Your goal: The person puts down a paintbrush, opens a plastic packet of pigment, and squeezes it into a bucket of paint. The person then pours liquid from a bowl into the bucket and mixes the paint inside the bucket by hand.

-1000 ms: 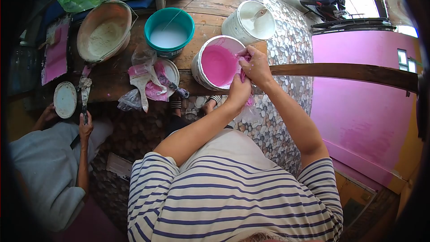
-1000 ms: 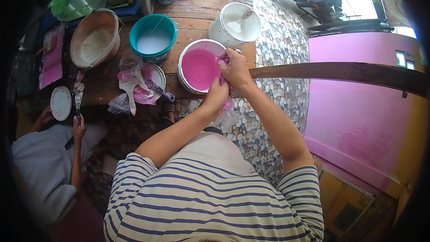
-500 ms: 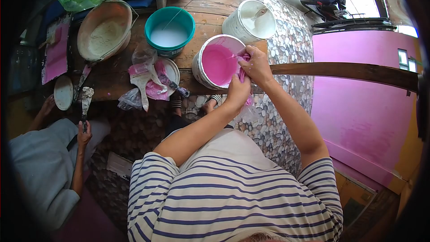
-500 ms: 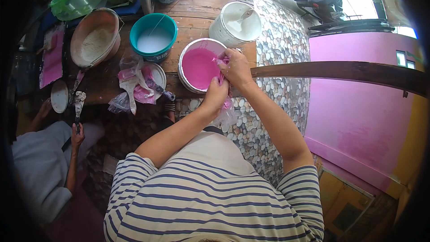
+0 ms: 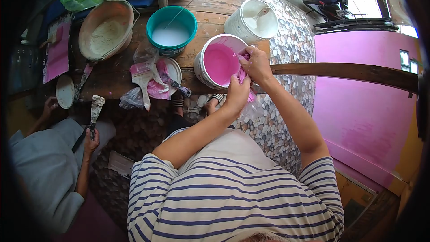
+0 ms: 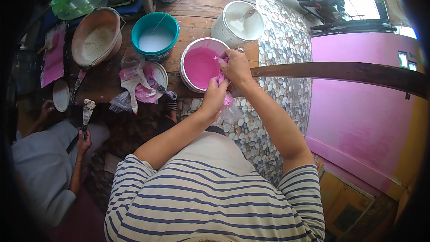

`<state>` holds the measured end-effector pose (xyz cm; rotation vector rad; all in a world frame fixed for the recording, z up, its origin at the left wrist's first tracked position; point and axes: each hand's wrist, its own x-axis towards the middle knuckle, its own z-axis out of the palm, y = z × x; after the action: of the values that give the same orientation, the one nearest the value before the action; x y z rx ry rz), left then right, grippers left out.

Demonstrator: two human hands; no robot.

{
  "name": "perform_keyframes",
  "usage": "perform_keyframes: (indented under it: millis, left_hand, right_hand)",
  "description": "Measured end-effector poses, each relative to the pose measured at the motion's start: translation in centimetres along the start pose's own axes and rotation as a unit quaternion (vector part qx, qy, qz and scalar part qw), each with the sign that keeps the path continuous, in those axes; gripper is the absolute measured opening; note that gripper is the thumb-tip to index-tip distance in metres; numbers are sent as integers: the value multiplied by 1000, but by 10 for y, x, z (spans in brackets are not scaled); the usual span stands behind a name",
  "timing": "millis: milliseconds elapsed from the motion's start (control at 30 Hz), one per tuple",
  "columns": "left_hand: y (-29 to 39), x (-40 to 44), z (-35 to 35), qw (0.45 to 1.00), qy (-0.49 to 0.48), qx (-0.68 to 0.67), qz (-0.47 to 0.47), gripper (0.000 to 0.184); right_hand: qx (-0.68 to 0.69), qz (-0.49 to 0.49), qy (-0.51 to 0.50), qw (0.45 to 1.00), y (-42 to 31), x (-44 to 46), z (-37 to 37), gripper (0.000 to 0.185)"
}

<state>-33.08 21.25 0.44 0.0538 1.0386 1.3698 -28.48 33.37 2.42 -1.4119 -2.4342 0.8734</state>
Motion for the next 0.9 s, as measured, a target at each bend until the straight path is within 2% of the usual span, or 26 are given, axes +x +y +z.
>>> perform_keyframes:
  millis: [367,467,700,800,833,867,900]
  left_hand:
    - [-11,0,-12,999,0,-34,27,25]
    - [-16,3,-17,999,8,-31,25,26]
    - [9,-19,-12,998,25,-66,2,33]
    - [10,-26,-22,999,26,-37,8,37]
    - [15,-32,-19,997,62,-29,21,43]
    - [13,-36,-24,994,102,39,29,48]
    - [10,-37,-28,990,108,69,53,49]
  right_hand:
    - [49,52,-70,995,-6,4,12,15]
    - [57,34,-76,995,-2,8,21,13]
    - [91,59,-132,985,4,19,40,9]
    - [140,68,-148,977,6,21,51,8]
    - [139,66,-144,978,8,23,59,8]
    - [144,69,-143,977,10,23,65,8]
    - [148,81,-152,974,8,23,70,9]
